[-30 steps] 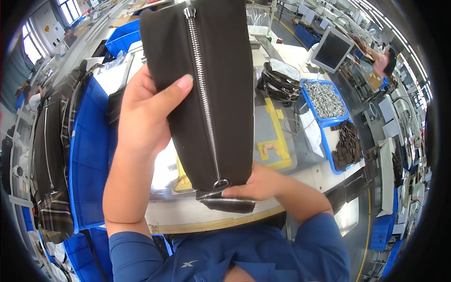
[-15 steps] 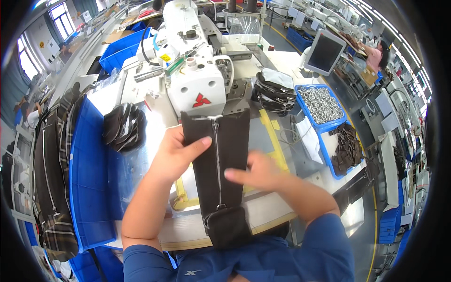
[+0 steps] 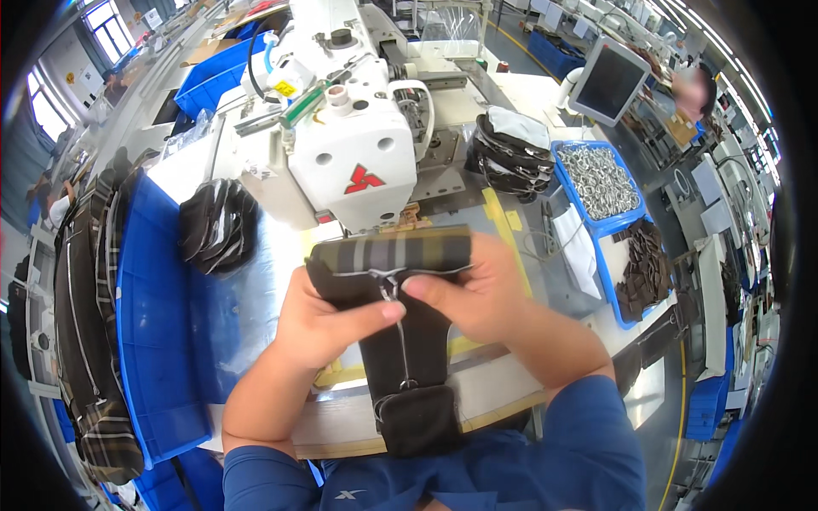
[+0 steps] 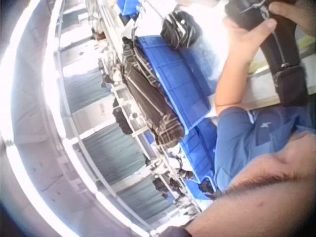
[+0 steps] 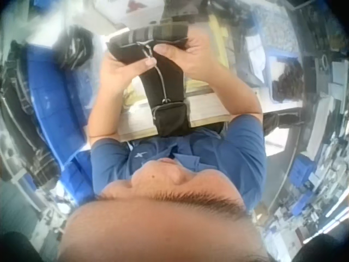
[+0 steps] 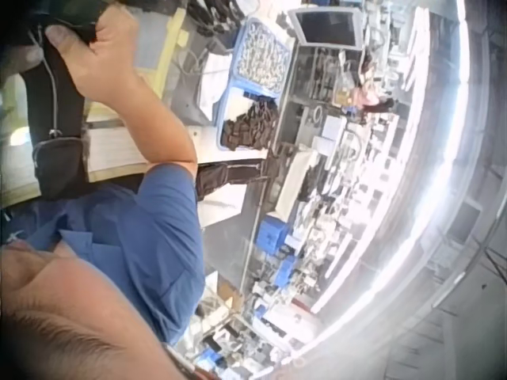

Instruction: The person sews zippers onto small fabric pouches using an industrial sewing machine. They repeatedly align the zipper with the pouch edge, feed the item under the presser foot, and stitch along the seam. The person handles multiple pouches, including black and plaid patterns, and stacks the finished items on the table.

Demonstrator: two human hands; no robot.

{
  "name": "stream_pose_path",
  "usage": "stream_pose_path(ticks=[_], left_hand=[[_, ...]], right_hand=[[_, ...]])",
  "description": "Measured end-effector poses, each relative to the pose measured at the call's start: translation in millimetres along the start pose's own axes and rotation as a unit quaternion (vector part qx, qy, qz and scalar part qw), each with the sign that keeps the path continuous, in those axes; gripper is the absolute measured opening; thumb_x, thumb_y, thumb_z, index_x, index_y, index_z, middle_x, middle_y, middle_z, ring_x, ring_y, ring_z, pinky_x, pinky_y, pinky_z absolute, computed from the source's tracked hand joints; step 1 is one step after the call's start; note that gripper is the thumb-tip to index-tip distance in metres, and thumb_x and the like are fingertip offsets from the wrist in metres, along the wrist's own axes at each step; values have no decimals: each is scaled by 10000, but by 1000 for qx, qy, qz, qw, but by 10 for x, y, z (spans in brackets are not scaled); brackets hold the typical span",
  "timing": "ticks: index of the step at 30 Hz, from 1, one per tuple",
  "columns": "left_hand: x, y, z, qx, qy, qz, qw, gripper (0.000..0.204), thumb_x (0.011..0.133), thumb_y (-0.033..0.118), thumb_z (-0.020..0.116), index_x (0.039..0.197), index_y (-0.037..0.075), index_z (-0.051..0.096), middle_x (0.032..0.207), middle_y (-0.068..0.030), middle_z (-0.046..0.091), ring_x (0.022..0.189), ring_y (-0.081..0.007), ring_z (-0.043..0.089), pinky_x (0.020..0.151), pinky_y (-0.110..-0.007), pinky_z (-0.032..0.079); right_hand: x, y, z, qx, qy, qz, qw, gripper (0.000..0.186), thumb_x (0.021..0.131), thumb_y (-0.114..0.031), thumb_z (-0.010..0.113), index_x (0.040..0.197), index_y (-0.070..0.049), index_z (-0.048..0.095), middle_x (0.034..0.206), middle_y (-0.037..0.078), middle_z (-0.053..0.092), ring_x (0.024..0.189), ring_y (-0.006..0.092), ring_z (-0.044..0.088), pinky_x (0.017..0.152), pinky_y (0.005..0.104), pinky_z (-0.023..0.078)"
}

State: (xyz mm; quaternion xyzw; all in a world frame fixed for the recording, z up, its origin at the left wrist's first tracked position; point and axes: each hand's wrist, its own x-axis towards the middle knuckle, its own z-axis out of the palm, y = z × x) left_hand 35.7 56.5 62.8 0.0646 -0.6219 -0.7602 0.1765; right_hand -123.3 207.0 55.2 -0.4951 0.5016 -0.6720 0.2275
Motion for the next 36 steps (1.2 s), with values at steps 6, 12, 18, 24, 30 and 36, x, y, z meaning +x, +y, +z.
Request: stream_pose_path(ticks=[6,12,18,24,30,36], left_hand=[[19,-103,-28,72,-59,-9,996,546,831,-20,887,1340,-10,690,1180,-78,763,1091,-157,689,944,-350,569],[-83,-102,72,203,-15,120,972,293,809,14,899,1086,-11,806,1040,-129,817,897,-192,772,831,-323,598],[-125,-216,-57,309,-119,203,921,279,800,44,859,1074,11,816,1113,-165,796,925,-288,790,818,-355,607],[-76,-259,65,324,-128,285,893,335,744,13,836,1077,49,832,1146,-170,795,995,-356,786,858,-414,622],[-109,-244,16,346,-121,277,888,316,706,40,848,1019,87,843,1132,-128,810,918,-340,773,741,-404,591],[-101,-298,0,347,-128,296,881,288,715,77,844,1002,99,841,1102,-115,817,842,-313,749,691,-398,560]], right_hand=[[-15,-109,-187,56,-20,58,997,224,970,-30,776,1192,1,778,1091,98,803,1009,136,736,861,298,588],[2,-181,-303,58,-149,18,987,380,840,-178,907,1156,-14,775,1076,85,790,957,181,720,890,347,559],[-100,-369,-294,2,-134,13,991,460,810,-168,916,1200,-18,723,1063,89,738,986,233,695,891,380,540],[-79,-455,-331,-60,-145,87,984,324,882,-143,839,1171,-35,740,1060,111,741,958,253,689,874,383,539],[-61,-345,-302,-18,-138,-3,990,350,859,-201,869,1127,-28,725,1020,103,721,896,248,653,827,374,528],[-53,-371,-319,-54,-173,25,983,409,821,-231,901,1124,-29,715,1008,96,697,931,251,635,847,384,511]])
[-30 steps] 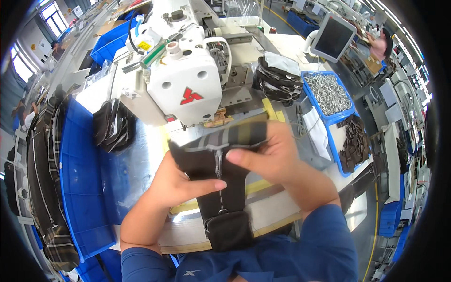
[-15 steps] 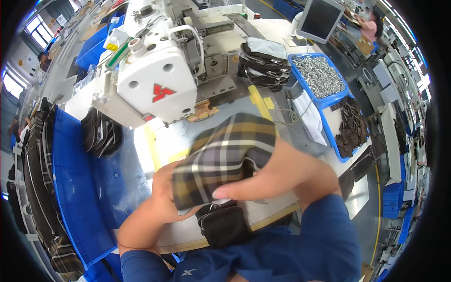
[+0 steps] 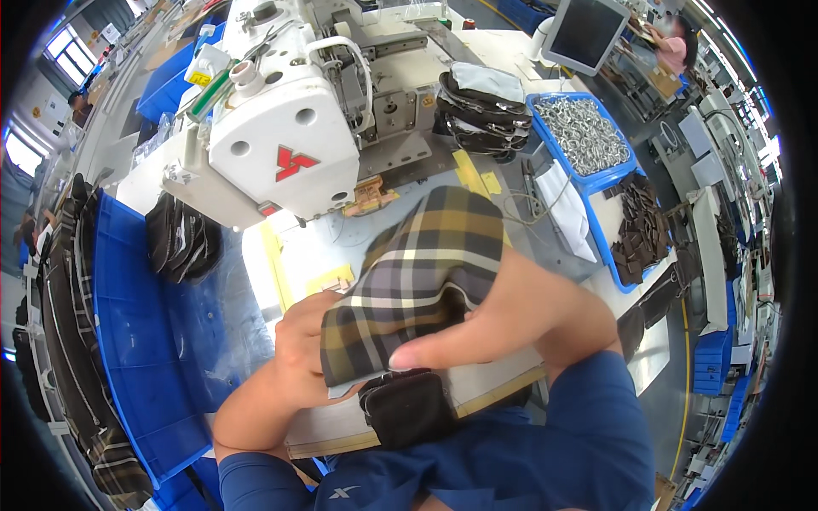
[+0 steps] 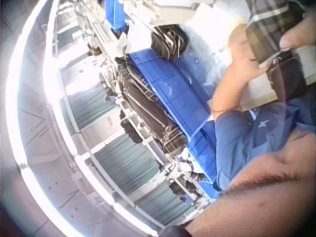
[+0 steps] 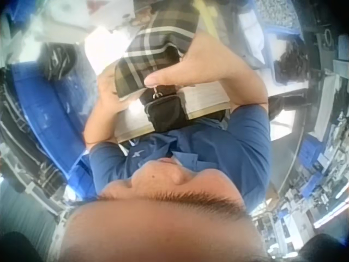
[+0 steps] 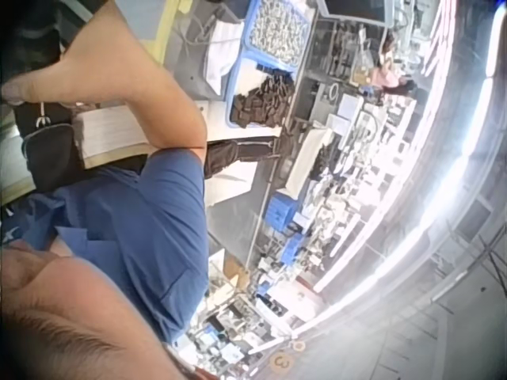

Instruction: The person sews zippers onto small fabric pouches using an industrial sewing machine. They repeatedly align the zipper with the pouch edge, feed the item under the presser foot, and stitch along the seam. The person handles multiple pouches, including black and plaid patterns, and stacks the finished items on the table.

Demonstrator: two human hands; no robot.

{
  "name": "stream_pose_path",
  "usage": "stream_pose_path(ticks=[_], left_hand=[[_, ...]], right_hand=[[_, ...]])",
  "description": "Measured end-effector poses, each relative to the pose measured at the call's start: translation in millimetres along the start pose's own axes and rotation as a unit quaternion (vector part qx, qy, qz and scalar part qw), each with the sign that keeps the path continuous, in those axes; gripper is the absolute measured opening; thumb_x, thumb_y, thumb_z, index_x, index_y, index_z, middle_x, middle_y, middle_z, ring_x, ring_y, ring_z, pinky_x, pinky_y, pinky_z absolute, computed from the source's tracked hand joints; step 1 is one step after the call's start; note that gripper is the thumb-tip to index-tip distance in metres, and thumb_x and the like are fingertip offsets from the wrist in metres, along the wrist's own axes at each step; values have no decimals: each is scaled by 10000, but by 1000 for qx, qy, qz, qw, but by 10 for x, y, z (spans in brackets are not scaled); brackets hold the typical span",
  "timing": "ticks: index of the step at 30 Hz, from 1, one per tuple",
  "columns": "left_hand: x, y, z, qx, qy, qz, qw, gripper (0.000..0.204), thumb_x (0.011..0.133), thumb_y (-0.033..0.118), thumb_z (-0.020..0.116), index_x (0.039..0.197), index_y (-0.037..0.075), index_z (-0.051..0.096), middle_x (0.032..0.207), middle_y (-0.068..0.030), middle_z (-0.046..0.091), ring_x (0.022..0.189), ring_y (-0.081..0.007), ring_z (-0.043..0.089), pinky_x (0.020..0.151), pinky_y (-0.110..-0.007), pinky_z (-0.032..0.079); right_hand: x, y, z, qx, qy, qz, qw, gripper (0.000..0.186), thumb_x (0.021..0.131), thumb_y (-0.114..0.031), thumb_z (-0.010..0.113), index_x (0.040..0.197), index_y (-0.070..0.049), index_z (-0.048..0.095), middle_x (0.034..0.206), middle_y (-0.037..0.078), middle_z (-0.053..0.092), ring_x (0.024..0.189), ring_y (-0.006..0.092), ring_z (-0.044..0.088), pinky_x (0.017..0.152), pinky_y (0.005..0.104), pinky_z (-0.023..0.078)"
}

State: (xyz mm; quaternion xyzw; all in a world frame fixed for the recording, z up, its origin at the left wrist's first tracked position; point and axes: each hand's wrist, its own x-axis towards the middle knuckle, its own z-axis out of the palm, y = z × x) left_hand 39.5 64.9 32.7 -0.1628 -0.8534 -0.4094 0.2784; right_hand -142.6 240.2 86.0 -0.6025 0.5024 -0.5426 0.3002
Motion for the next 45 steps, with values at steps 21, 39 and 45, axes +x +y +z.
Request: stream_pose_path(ticks=[21,39,45], left_hand=[[-200,153,-5,213,150,54,964,381,729,134,920,1064,139,739,1104,-35,612,903,-279,625,768,-422,517],[-30,288,92,444,60,244,860,295,612,209,706,878,152,819,872,46,652,825,-143,540,721,-334,326],[-71,340,74,430,42,282,856,246,616,160,736,849,118,802,815,21,626,766,-149,536,703,-333,327]], right_hand=[[15,44,52,-64,24,61,996,365,902,-201,836,1205,-29,726,1113,159,726,1024,335,664,948,432,518],[-93,65,204,-96,66,3,993,300,937,-181,765,1199,-52,700,1185,162,685,1100,417,622,960,496,501],[-72,73,169,-110,-8,17,994,255,939,-180,756,1153,-50,711,1160,164,695,1090,424,635,960,496,502]])
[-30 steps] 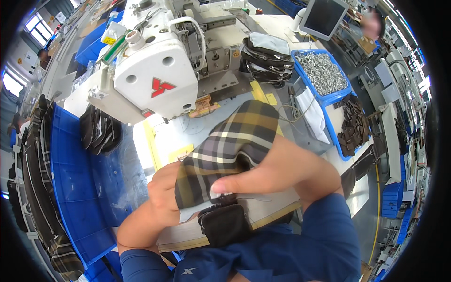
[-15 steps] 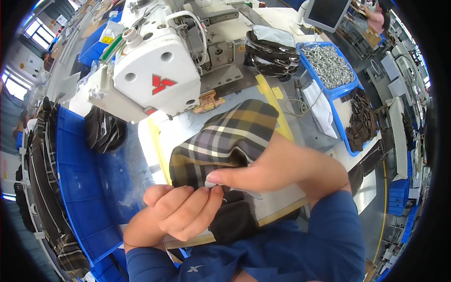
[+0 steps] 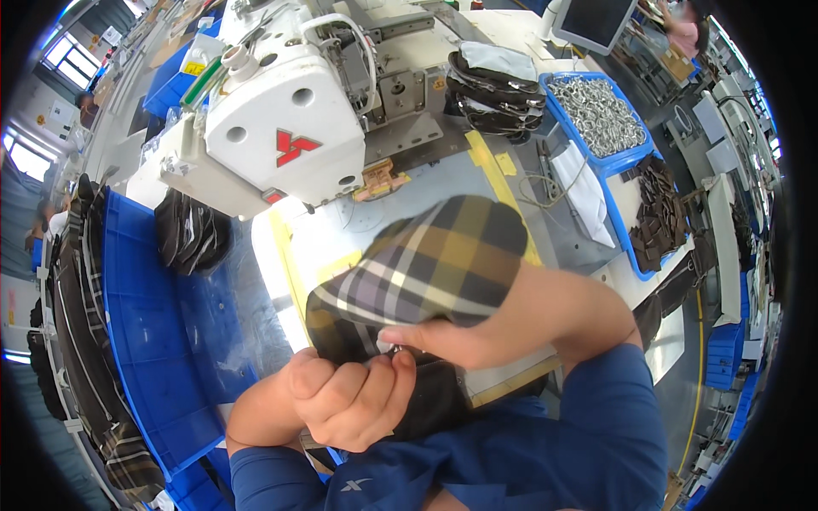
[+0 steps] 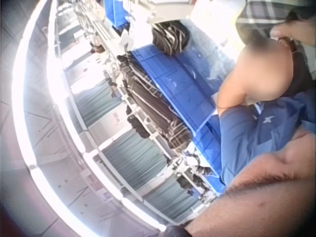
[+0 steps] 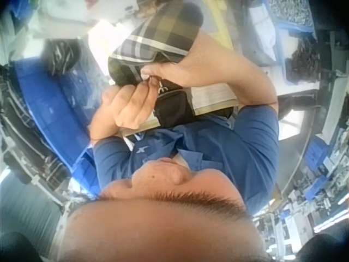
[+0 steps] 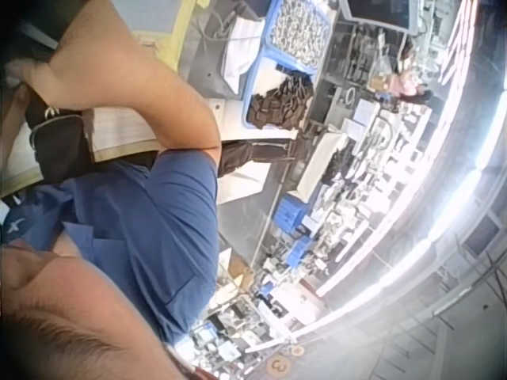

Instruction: The person sews zippers onto small fabric pouches using an industrial sewing machine. They repeatedly align the zipper with the pouch edge, feed the item under the presser foot, and stitch along the seam. The person handles multiple pouches, including black and plaid patterns, and stacks the finished items on the table.

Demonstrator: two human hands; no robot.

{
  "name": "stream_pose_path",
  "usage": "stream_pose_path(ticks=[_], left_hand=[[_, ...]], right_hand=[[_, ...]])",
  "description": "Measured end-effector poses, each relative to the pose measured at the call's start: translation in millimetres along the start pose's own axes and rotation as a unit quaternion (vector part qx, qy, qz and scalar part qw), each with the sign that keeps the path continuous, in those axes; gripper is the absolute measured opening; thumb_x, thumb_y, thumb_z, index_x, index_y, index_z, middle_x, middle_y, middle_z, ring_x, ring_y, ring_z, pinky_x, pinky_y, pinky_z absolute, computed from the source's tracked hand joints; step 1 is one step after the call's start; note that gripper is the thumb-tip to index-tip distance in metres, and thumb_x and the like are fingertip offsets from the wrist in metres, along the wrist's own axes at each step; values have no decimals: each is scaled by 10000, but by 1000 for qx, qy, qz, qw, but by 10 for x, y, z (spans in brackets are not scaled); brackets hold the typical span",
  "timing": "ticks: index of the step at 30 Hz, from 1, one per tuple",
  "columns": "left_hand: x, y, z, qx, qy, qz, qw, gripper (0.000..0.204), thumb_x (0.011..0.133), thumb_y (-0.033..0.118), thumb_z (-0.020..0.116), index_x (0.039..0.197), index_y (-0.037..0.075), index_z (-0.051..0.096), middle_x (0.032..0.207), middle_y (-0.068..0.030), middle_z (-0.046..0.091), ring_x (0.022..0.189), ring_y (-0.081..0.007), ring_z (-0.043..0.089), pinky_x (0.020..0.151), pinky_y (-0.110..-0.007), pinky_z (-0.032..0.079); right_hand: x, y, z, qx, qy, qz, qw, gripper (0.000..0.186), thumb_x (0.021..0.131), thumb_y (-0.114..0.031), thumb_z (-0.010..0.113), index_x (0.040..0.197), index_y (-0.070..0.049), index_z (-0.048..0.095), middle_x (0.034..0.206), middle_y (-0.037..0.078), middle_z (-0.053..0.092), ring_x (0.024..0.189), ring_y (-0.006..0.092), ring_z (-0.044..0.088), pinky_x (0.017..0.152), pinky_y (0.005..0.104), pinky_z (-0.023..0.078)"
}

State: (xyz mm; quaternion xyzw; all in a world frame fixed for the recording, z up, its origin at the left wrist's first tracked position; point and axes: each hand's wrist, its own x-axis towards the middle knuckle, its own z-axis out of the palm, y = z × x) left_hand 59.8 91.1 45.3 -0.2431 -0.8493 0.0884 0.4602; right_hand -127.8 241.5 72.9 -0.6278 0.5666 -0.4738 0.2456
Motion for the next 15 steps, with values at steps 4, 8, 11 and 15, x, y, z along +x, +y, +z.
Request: stream_pose_path(ticks=[4,8,11,15], left_hand=[[-35,-54,-7,5,18,47,999,212,631,127,763,840,120,800,815,24,622,792,-148,586,713,-321,355],[-26,-79,1,-7,54,69,996,180,679,84,766,854,94,805,821,14,592,870,-162,701,718,-298,406],[-20,-95,19,-82,29,13,996,166,694,65,757,854,56,798,829,-8,570,891,-192,747,700,-292,441],[-37,-103,-63,-104,4,-38,994,194,732,-40,781,917,14,757,895,-51,595,864,-231,731,679,-332,480]], right_hand=[[78,-89,-23,41,-20,77,996,291,901,-153,763,1167,-48,706,1146,178,702,1082,423,640,959,499,502],[86,10,52,52,46,13,997,285,879,-128,848,1126,-35,742,1020,105,742,884,247,705,790,388,554],[103,12,63,40,53,24,998,293,884,-118,846,1141,-31,736,1043,105,744,909,226,708,812,376,557],[100,35,79,85,57,79,992,546,899,-77,829,1372,-10,564,1070,85,744,943,168,696,869,353,539]])
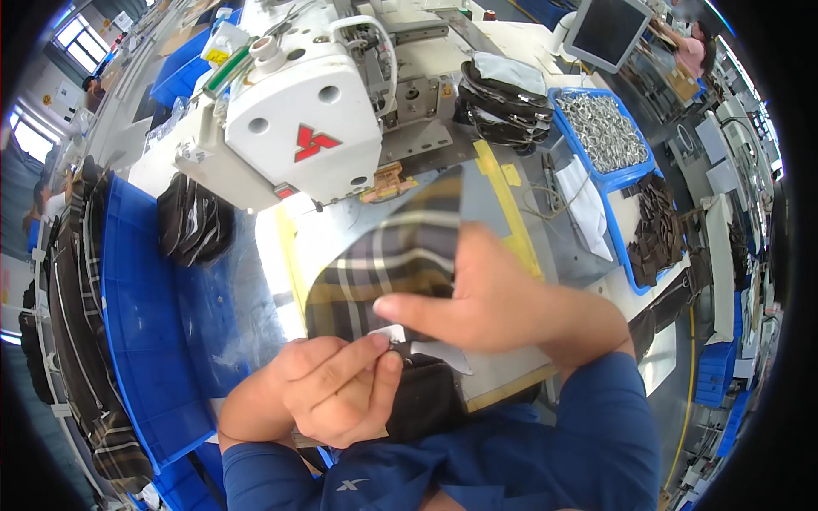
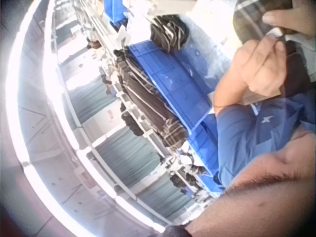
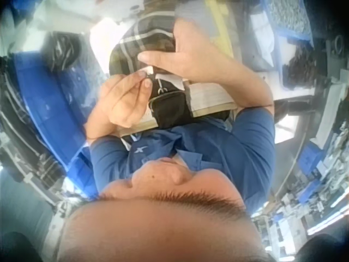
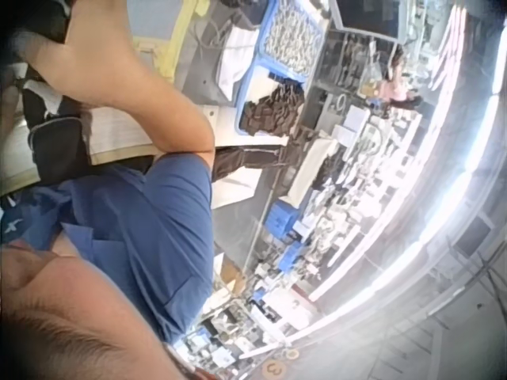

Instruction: The person sews zippers onto small fabric pouches using an industrial sewing machine. They repeatedly align the zipper with the pouch edge, feed the item under the presser foot, and stitch along the seam. The person handles multiple pouches, including black and plaid patterns, and stacks the finished items on the table.

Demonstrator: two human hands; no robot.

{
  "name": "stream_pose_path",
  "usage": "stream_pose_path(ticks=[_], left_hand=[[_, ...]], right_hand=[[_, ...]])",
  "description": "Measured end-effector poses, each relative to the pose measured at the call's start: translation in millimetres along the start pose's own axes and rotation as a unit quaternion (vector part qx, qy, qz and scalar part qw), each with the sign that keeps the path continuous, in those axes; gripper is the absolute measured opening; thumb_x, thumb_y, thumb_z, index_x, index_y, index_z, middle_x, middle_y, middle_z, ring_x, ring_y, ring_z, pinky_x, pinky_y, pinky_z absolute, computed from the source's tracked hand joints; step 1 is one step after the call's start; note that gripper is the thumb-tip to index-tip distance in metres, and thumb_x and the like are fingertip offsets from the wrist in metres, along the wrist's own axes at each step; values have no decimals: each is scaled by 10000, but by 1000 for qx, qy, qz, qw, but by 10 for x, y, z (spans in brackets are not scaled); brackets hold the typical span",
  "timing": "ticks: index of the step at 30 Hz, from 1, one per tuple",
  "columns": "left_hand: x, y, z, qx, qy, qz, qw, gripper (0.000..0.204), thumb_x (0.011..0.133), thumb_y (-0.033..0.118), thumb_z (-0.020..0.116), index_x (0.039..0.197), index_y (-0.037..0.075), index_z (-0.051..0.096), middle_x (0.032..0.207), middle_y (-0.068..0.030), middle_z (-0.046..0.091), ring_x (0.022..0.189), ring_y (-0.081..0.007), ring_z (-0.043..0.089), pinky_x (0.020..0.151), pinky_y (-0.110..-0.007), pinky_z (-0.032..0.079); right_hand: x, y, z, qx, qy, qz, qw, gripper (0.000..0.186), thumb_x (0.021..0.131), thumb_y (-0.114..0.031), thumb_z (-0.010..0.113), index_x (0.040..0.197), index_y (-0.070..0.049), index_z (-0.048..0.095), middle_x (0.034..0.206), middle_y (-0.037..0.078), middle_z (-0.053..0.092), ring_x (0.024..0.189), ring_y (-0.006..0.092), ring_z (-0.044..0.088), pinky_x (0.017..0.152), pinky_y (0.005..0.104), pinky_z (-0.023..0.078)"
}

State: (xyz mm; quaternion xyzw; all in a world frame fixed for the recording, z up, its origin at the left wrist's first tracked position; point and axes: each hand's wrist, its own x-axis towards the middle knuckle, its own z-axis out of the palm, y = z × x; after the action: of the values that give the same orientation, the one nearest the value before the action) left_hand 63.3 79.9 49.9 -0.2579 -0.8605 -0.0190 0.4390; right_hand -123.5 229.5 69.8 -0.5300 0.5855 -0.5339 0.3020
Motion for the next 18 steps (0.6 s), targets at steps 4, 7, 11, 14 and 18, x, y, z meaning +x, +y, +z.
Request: stream_pose_path(ticks=[4,7,11,14,18], left_hand=[[-8,16,-125,16,-15,-71,997,332,780,-137,775,1062,12,682,960,-97,662,866,-269,706,669,-394,528],[10,-7,-155,28,-4,-91,995,325,813,-127,757,1086,13,650,923,-91,664,826,-270,709,648,-388,528],[35,-60,-180,-3,-2,-58,998,216,789,-91,785,988,-23,736,894,-53,539,891,-282,774,663,-331,486],[49,-15,-216,-16,-15,-61,998,212,796,-88,781,989,-12,736,888,-51,529,902,-287,779,663,-332,489],[47,-10,-216,-41,-2,-51,998,205,787,-73,783,969,12,746,887,-44,527,896,-283,778,664,-329,491]], right_hand=[[-46,-216,-101,65,17,51,996,924,868,-11,821,1614,1,277,1050,64,733,878,129,668,854,303,497],[-54,-224,-133,57,15,-15,998,863,849,7,820,1570,-12,345,970,61,715,822,146,662,797,297,496],[-37,-156,-135,-116,16,-122,986,485,843,15,804,1297,-48,644,822,76,660,745,236,679,699,338,537],[-50,-136,-33,-228,70,-201,950,272,813,5,815,1060,-65,723,845,75,664,763,272,680,704,364,547],[-59,-245,-40,-340,122,-249,899,299,714,-21,837,988,-105,751,945,46,722,885,228,698,741,380,542]])
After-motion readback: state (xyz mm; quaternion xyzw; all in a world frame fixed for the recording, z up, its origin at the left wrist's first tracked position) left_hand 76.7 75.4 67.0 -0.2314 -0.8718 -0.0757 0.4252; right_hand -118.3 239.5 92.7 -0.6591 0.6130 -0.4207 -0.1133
